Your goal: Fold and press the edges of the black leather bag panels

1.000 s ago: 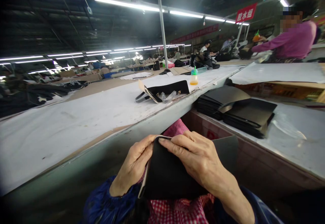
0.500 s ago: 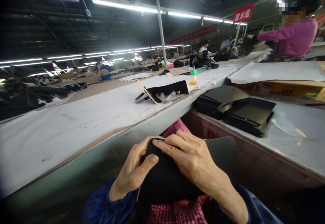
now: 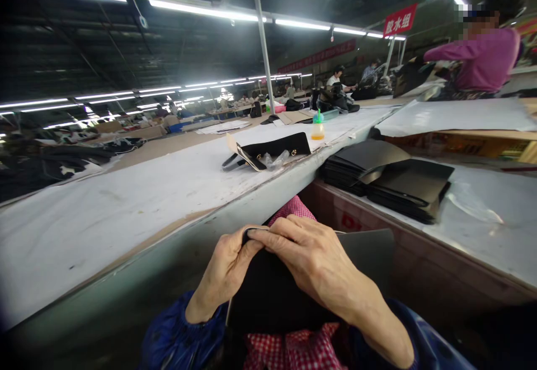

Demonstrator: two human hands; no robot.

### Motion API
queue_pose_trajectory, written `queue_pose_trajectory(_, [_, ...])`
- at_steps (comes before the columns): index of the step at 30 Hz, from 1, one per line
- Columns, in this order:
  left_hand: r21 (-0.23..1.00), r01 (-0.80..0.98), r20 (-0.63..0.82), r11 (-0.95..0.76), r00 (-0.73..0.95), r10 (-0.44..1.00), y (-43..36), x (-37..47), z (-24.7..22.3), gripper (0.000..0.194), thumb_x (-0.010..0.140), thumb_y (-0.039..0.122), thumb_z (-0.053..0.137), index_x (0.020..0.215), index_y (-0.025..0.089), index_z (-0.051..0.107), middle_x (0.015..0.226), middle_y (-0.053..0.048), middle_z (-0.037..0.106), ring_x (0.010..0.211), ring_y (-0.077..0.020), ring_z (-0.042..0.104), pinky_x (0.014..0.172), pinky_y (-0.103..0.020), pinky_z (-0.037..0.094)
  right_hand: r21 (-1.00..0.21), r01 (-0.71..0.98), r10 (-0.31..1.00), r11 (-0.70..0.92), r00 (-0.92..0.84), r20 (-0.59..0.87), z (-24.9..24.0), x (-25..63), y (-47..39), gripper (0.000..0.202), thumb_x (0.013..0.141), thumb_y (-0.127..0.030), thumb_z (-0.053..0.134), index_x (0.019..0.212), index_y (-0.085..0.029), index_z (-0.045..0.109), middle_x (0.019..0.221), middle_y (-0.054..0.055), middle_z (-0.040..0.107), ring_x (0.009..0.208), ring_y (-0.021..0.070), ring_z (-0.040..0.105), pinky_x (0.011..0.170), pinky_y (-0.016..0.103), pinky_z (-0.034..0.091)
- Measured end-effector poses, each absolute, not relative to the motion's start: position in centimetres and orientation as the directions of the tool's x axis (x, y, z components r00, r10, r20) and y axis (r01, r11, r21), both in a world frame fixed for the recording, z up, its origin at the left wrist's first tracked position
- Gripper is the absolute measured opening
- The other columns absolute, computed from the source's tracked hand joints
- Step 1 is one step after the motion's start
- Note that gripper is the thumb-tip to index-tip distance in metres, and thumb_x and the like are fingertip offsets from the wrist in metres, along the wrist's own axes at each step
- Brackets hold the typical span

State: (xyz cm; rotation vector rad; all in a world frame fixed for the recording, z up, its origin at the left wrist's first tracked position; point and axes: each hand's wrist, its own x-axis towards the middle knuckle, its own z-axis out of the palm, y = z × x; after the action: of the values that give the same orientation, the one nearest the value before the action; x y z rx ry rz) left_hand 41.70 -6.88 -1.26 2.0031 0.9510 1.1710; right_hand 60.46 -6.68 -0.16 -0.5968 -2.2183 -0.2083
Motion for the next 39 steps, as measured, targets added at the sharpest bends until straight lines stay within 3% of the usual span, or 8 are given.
queue_pose_trajectory(4, [0.777,0.320,0.487,-0.542,0.239,0.840,-7.2,41.6,-1.5,0.030,0.101,0.031,0.044,0.103,0.017,0.070,0.085,-0.001,0.073,0.077,-0.0126,0.066,0.079,-0.020,0.050,-0.003,0.607,0.311,0.794,-0.403,0.861,-1.0,60.7,-7.2,0.033,0.097,-0.018,0.055,0.130,-0.016,0.053,0.085,0.004,0.069,0.071,0.0148,0.063,0.068,0.027,0.054])
queue_pose_trajectory(7, [0.785,0.350,0.488,-0.511,0.159,0.858,-7.7,41.2,-1.9,0.031,0.101,0.031,0.044,0.110,0.019,0.071,0.095,-0.002,0.076,0.088,-0.0134,0.070,0.083,-0.018,0.051,-0.123,0.645,0.387,0.754,-0.286,0.877,-1.7,61.2,-7.4,0.026,0.093,-0.024,0.064,0.118,-0.019,0.058,0.092,0.005,0.071,0.079,0.0154,0.068,0.072,0.026,0.056])
queue_pose_trajectory(11, [0.754,0.402,0.515,-0.519,0.127,0.847,-8.1,40.8,-2.3,0.032,0.101,0.031,0.044,0.113,0.019,0.072,0.100,-0.002,0.077,0.091,-0.0141,0.072,0.081,-0.017,0.052,-0.270,0.642,0.459,0.718,-0.145,0.877,-2.2,61.5,-7.1,0.010,0.091,-0.024,0.066,0.099,-0.020,0.062,0.081,0.001,0.070,0.070,0.0139,0.068,0.065,0.023,0.055])
queue_pose_trajectory(15, [0.719,0.446,0.532,-0.533,0.141,0.835,-8.4,41.0,-2.1,0.033,0.101,0.030,0.043,0.111,0.018,0.072,0.105,-0.004,0.077,0.095,-0.0171,0.072,0.083,-0.020,0.053,-0.384,0.581,0.533,0.718,-0.104,0.839,-2.3,61.4,-6.5,0.003,0.089,-0.022,0.067,0.089,-0.020,0.064,0.078,0.000,0.070,0.070,0.0142,0.068,0.064,0.023,0.056])
queue_pose_trajectory(23, [0.660,0.476,0.568,-0.581,0.190,0.801,-8.9,41.5,-1.9,0.030,0.100,0.025,0.044,0.108,0.018,0.072,0.103,-0.004,0.078,0.090,-0.0159,0.074,0.081,-0.018,0.054,-0.510,0.491,0.626,0.706,-0.097,0.773,-2.7,61.7,-6.3,0.004,0.086,-0.020,0.070,0.088,-0.018,0.067,0.080,0.001,0.070,0.069,0.0140,0.066,0.065,0.024,0.054])
queue_pose_trajectory(29, [0.610,0.432,0.624,-0.664,0.254,0.739,-8.8,41.0,-2.2,0.027,0.098,0.020,0.047,0.112,0.020,0.070,0.107,-0.002,0.077,0.095,-0.0160,0.073,0.088,-0.019,0.052,-0.413,0.583,0.614,0.700,-0.196,0.765,-2.8,61.8,-6.1,0.017,0.094,-0.022,0.060,0.103,-0.017,0.073,0.072,0.001,0.058,0.065,0.0128,0.057,0.055,0.022,0.046])
queue_pose_trajectory(33, [0.686,0.441,0.568,-0.579,0.173,0.805,-8.9,41.0,-2.1,0.028,0.100,0.027,0.045,0.106,0.019,0.072,0.101,-0.003,0.078,0.086,-0.0153,0.073,0.080,-0.020,0.053,-0.296,0.626,0.548,0.722,-0.255,0.797,-3.0,61.7,-6.0,0.023,0.097,-0.020,0.054,0.107,-0.017,0.074,0.072,0.002,0.053,0.061,0.0114,0.048,0.052,0.022,0.042])
queue_pose_trajectory(39, [0.735,0.451,0.524,-0.507,0.097,0.846,-9.2,41.3,-1.9,0.035,0.100,0.035,0.044,0.102,0.018,0.074,0.093,-0.004,0.078,0.084,-0.0181,0.071,0.074,-0.023,0.051,-0.268,0.642,0.532,0.718,-0.259,0.806,-2.9,61.4,-6.3,0.021,0.098,-0.020,0.053,0.104,-0.015,0.073,0.073,0.002,0.053,0.063,0.0112,0.048,0.054,0.022,0.043])
